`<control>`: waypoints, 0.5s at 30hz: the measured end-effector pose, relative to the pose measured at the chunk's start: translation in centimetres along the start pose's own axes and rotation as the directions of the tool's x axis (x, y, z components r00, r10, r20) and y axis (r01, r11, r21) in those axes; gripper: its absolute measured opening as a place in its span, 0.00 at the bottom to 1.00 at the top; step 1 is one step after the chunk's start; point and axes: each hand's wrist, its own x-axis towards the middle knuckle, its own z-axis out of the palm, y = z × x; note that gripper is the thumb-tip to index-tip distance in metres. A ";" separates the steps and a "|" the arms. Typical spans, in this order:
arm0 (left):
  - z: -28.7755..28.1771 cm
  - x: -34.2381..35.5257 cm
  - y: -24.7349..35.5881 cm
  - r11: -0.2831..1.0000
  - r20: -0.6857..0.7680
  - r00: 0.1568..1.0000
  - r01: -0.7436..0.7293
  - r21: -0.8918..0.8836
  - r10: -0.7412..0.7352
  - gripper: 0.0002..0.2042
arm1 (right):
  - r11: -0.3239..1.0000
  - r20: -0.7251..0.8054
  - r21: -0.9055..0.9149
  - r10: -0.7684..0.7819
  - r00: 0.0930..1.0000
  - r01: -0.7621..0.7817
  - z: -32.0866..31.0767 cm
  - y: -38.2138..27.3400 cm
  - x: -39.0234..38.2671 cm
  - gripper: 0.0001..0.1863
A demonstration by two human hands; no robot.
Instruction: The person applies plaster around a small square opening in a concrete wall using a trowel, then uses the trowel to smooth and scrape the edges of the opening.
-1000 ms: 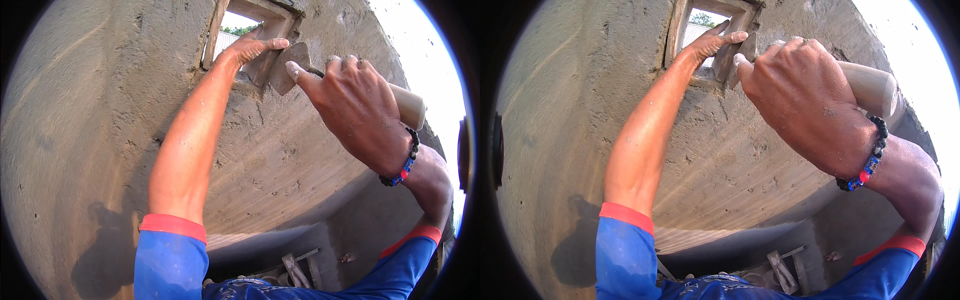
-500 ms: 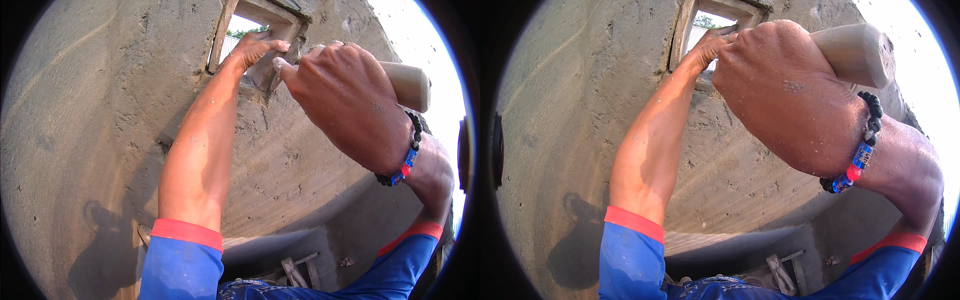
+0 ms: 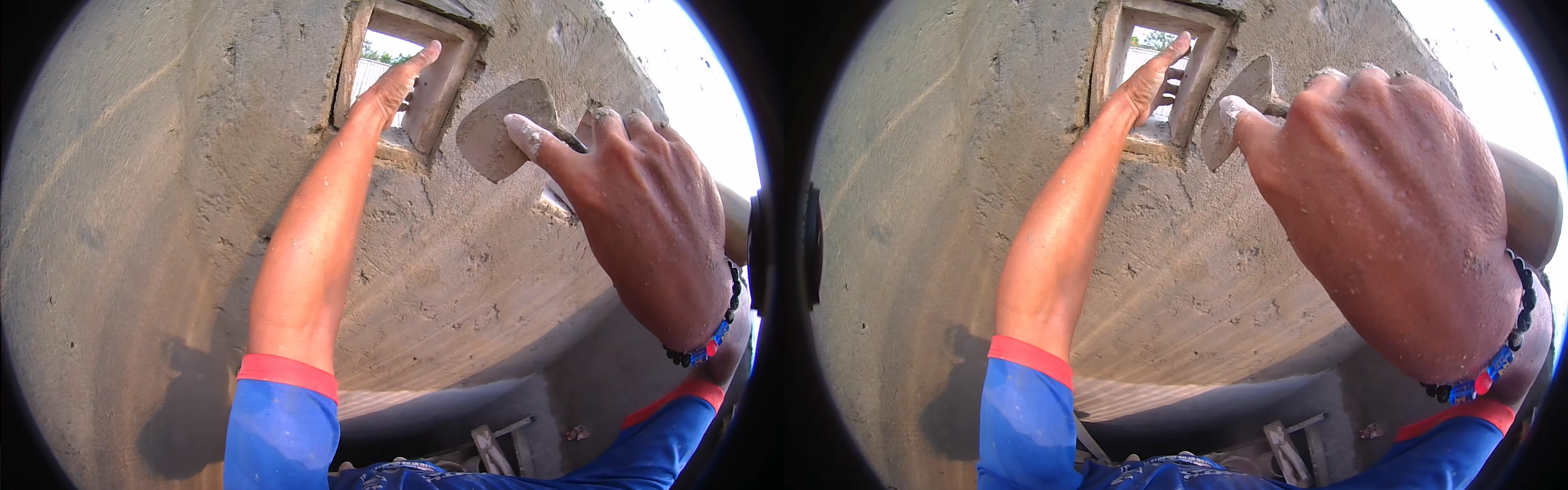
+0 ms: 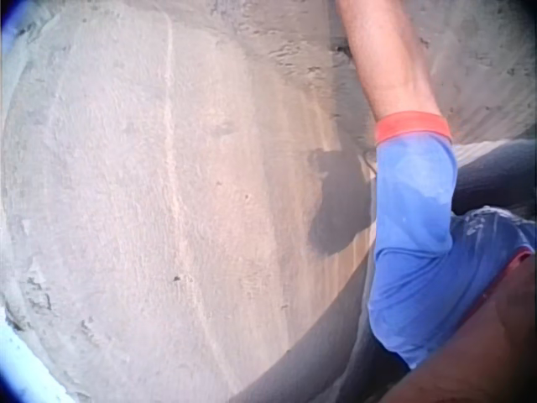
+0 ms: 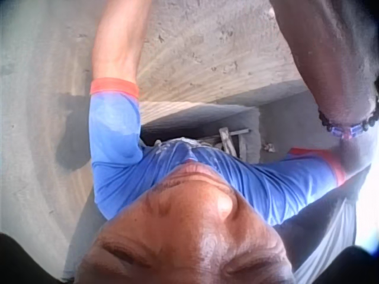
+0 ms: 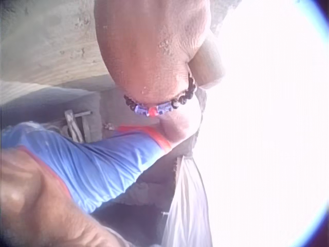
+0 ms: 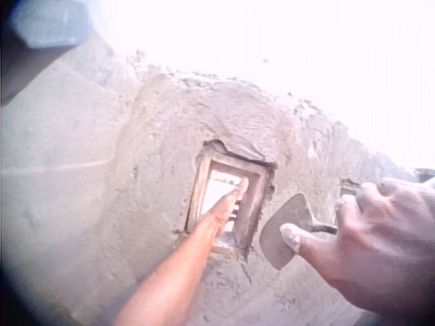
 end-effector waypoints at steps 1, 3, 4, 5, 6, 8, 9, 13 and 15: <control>0.3 -0.1 0.5 0.981 0.025 0.992 0.126 -0.148 -0.124 0.55 | 0.998 0.040 -0.020 0.063 0.997 -0.062 0.5 0.1 -1.0 0.32; 1.7 0.5 0.4 0.936 -0.067 0.947 0.297 -0.191 -0.314 0.46 | 0.997 0.025 0.007 0.073 0.997 -0.073 0.8 0.6 -3.2 0.33; 1.4 1.1 0.1 0.937 -0.086 0.944 0.300 -0.177 -0.318 0.46 | 0.997 0.014 0.038 0.073 0.997 -0.073 1.1 0.7 -3.8 0.34; 1.0 1.5 -0.2 0.932 -0.108 0.927 0.349 -0.094 -0.358 0.45 | 0.995 0.006 0.067 0.074 0.997 -0.074 1.4 0.8 -4.5 0.36; 0.6 1.7 -0.8 0.916 -0.135 0.907 0.401 -0.011 -0.399 0.43 | 0.993 0.000 0.096 0.074 0.997 -0.074 1.8 0.7 -5.1 0.37; 1.9 2.7 -1.6 0.933 -0.134 0.924 0.361 -0.007 -0.359 0.38 | 0.996 0.073 0.083 0.034 0.997 -0.040 2.5 1.0 -6.7 0.40; 2.6 2.6 -1.0 0.917 -0.171 0.903 0.398 -0.007 -0.393 0.36 | 0.989 0.132 0.144 0.018 0.991 -0.037 2.9 1.2 -7.2 0.42; 1.4 3.3 -0.8 0.908 -0.053 0.914 0.407 0.105 -0.403 0.34 | 0.964 0.120 0.266 -0.024 0.992 -0.009 4.1 1.0 -7.9 0.42; 0.9 3.5 -1.2 0.895 -0.049 0.896 0.443 0.051 -0.441 0.33 | 0.954 0.110 0.300 -0.032 0.993 -0.003 4.3 0.9 -7.8 0.42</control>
